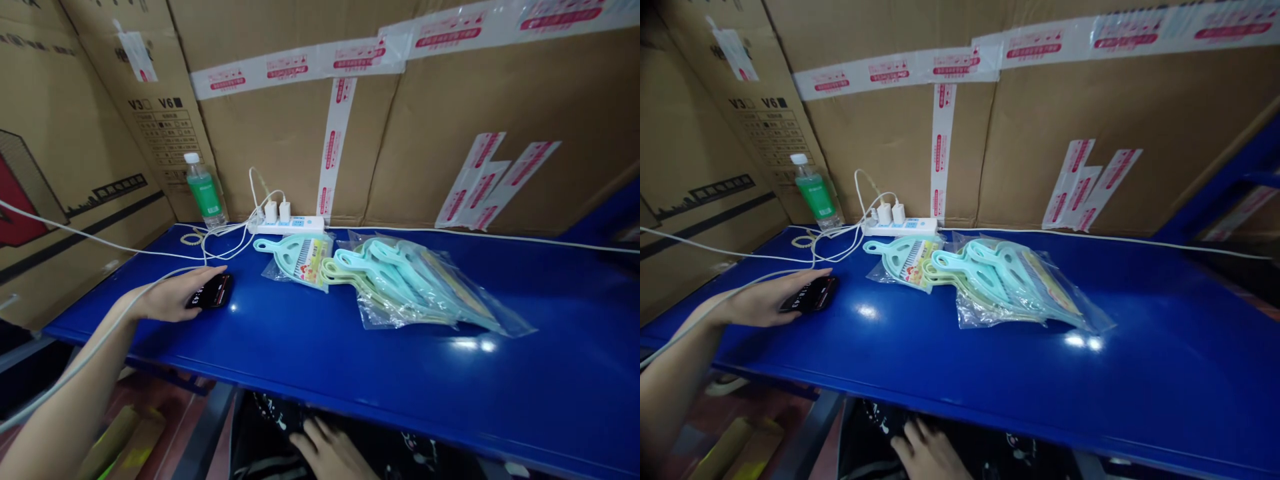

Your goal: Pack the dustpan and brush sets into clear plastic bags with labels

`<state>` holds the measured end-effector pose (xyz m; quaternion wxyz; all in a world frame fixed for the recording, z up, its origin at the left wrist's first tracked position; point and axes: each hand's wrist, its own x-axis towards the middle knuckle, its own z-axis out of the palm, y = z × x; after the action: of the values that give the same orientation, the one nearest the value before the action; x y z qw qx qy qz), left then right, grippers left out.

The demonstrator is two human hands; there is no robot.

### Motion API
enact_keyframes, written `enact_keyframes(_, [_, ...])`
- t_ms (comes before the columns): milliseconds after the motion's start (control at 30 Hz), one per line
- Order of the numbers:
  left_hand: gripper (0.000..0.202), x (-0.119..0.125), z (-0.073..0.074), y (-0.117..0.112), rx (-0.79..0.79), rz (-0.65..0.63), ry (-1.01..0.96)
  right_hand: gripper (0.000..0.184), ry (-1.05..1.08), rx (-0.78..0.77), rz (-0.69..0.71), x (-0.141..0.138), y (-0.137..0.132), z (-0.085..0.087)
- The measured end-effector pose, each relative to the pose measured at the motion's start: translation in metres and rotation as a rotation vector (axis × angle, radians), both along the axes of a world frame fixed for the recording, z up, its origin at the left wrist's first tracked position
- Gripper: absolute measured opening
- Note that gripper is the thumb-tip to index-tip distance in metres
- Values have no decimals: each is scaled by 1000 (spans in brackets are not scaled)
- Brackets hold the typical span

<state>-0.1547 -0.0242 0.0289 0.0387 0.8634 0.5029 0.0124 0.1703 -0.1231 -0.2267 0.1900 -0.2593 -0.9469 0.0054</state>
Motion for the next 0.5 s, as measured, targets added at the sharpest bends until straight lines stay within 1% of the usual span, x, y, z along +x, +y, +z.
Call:
enact_keyframes(33, [71,-3,-2,0,9,-3,-23,34,-47,-2,-25,-4,1,-12])
enact_keyframes(67, [71,-5,-5,0,20,-2,-44,41,-77,3,-42,-6,1,-22])
enact_keyframes(133, [72,-8,-9,0,45,5,-67,64,-102,5,-112,-10,3,-37])
enact_keyframes(167, [72,-9,-11,0,52,9,-68,71,-102,7,-139,-11,3,-43])
enact_keyframes(200, [73,-9,-12,1,59,10,-66,72,-100,10,-161,-14,4,-49])
enact_keyframes(233, [73,-9,-12,1,62,10,-66,67,-91,20,-176,-17,4,-54])
enact_keyframes(300, [72,-9,-12,2,57,8,-81,46,-67,62,-172,-25,4,-64])
enact_keyframes(367, [69,-8,-11,3,43,8,-105,29,-42,75,-130,-34,2,-70])
enact_keyframes(433, [67,-8,-9,6,31,9,-118,20,-35,56,-99,-42,-2,-71])
enact_keyframes(500, [68,-9,-8,8,29,9,-118,16,-37,32,-93,-47,-9,-67])
